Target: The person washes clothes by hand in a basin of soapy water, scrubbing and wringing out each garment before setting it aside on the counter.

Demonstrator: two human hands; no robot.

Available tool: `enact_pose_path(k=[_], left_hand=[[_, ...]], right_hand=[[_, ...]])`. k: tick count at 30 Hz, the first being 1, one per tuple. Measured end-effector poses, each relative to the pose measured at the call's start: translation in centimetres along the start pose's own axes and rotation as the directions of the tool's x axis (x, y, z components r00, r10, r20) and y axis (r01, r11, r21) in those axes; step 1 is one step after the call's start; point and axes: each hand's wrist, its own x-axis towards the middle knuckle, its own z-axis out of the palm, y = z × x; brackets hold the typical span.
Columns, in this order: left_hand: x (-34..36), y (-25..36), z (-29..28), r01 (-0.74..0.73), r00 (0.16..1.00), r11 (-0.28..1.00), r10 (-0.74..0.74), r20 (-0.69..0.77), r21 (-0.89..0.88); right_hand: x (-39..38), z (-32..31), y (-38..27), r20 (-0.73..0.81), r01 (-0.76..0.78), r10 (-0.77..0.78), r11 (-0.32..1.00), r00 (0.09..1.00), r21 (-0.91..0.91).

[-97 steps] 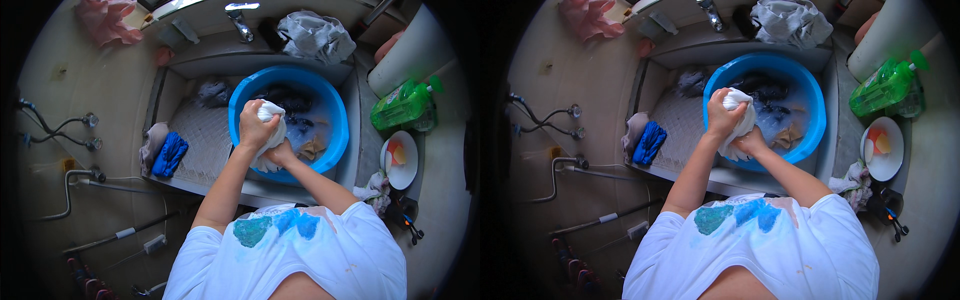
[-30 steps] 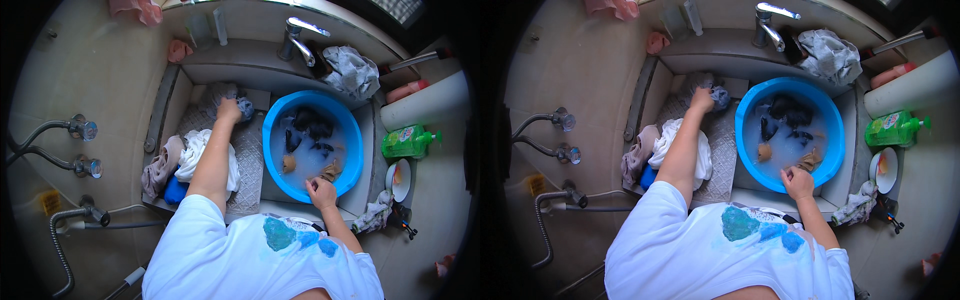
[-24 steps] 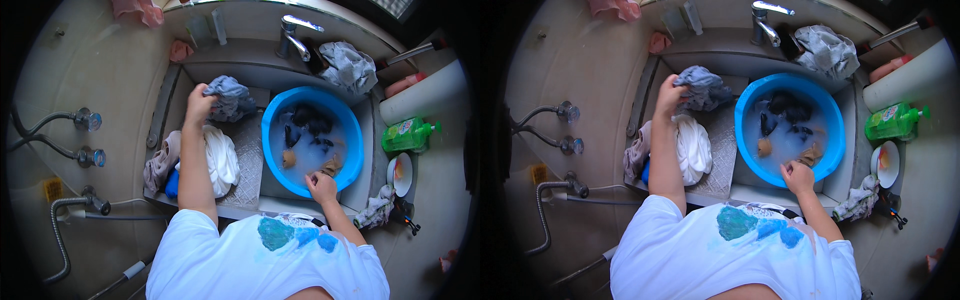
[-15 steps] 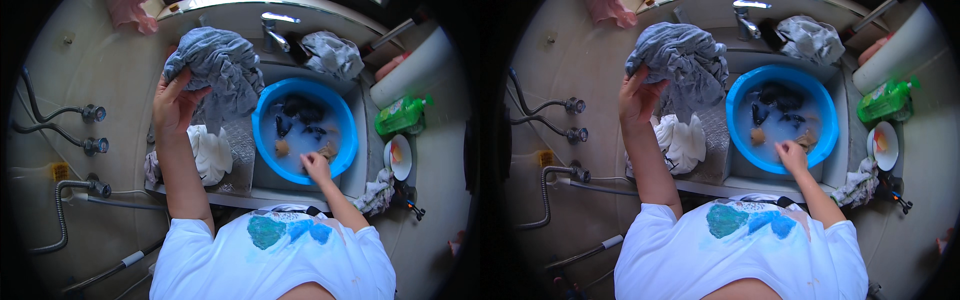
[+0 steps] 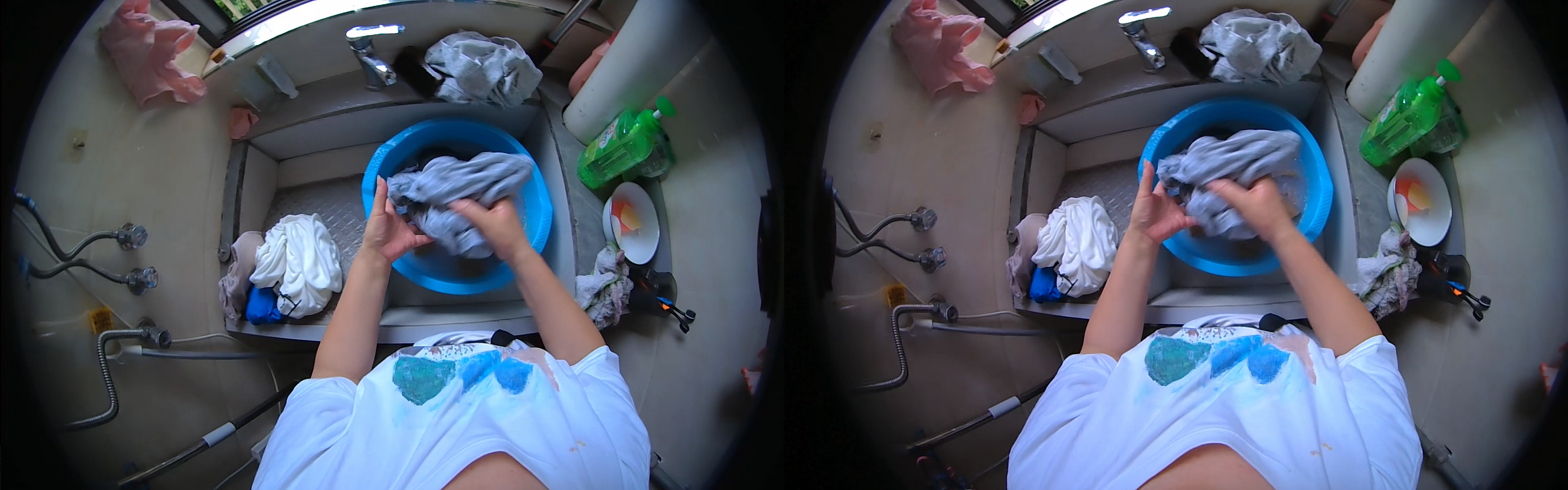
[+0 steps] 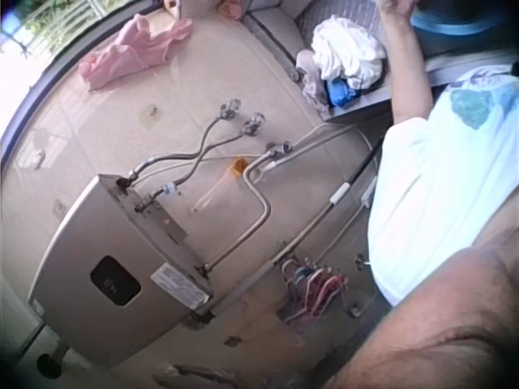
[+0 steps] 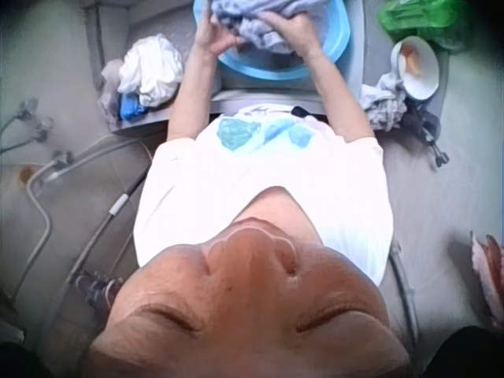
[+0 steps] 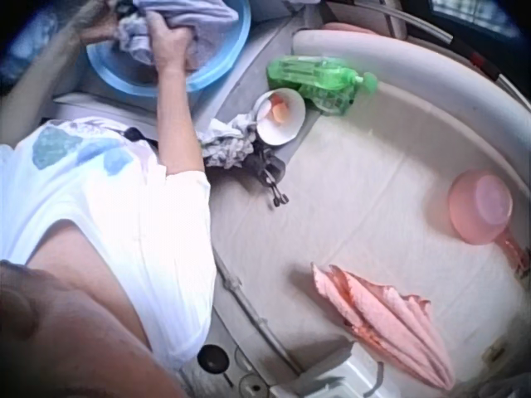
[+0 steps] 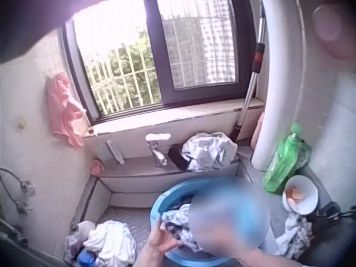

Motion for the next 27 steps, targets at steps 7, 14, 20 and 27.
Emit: enact_pose_path(k=[7,14,20,27], left_hand=[[6.1,-3.4,-1.1,-0.177,0.934,0.984,0.159,0.32,0.027],[4.2,-4.7,0.7,-0.27,0.922,0.948,0.305,-0.237,0.169],[6.6,-2.1,-4.4,-0.235,0.821,0.564,0.552,-0.149,0.792],[11.6,-6.1,-4.2,0.393,0.821,-0.204,0.517,-0.242,0.897]], right_hand=[[-3.2,5.4,0.7,0.205,0.345,-0.286,0.628,0.936,-0.698],[7.4,-3.7,6.6,-0.219,-0.153,-0.065,0.527,0.974,-0.836],[7.2,-9.0,9.4,-0.347,-0.287,-0.072,0.418,0.935,-0.862],[6.1,-3.4,12.1,0.137,0.135,-0.011,0.272,0.991,-0.953]])
